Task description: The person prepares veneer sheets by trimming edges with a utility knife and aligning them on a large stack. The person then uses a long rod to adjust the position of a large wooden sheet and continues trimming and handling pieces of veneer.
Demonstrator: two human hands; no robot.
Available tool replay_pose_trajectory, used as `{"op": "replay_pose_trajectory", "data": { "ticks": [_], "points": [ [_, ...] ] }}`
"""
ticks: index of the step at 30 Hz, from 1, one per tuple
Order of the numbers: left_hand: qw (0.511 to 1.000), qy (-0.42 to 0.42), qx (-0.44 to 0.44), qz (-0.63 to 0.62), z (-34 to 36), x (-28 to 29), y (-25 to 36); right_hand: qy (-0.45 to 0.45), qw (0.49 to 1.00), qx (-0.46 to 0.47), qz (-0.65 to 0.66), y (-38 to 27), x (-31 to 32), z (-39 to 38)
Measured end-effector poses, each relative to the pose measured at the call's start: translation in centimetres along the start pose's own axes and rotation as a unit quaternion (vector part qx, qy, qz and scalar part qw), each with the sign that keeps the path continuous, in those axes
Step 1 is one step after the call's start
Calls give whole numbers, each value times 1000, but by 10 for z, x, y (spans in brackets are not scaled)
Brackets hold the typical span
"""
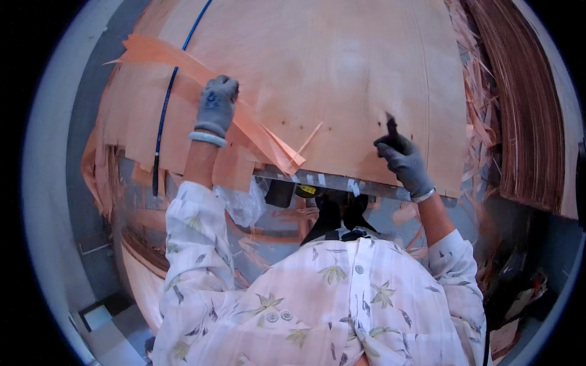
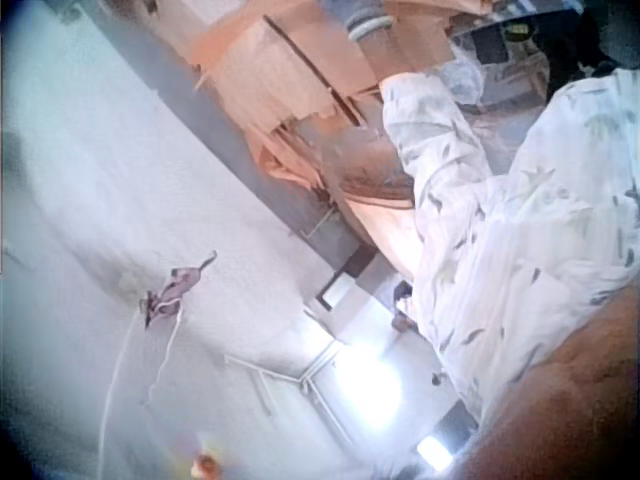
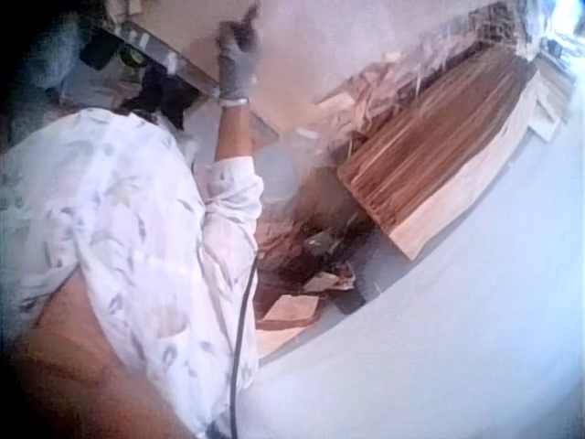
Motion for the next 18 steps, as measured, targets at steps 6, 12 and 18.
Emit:
{"op": "replay_pose_trajectory", "data": {
  "ticks": [6, 12, 18],
  "points": [
    [1000, -15, 0, 25, -17, -20, 2, -135, 949, 221, -181, -17, -93, 48],
    [993, 15, -57, 102, -28, -50, -9, -207, 819, 297, -445, 23, -137, 78],
    [999, -4, 16, 43, -55, -16, -67, -207, 807, 183, -522, 9, -118, 30]
  ]
}}
Point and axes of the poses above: each hand's wrist, its own z-axis towards the middle knuckle, its own x-axis out of the back of the hand, y = z × x, the point moved 7 cm from there along z, towards the middle knuckle, and after that the axes turned 7 degrees about z, right-handed, at the moved point
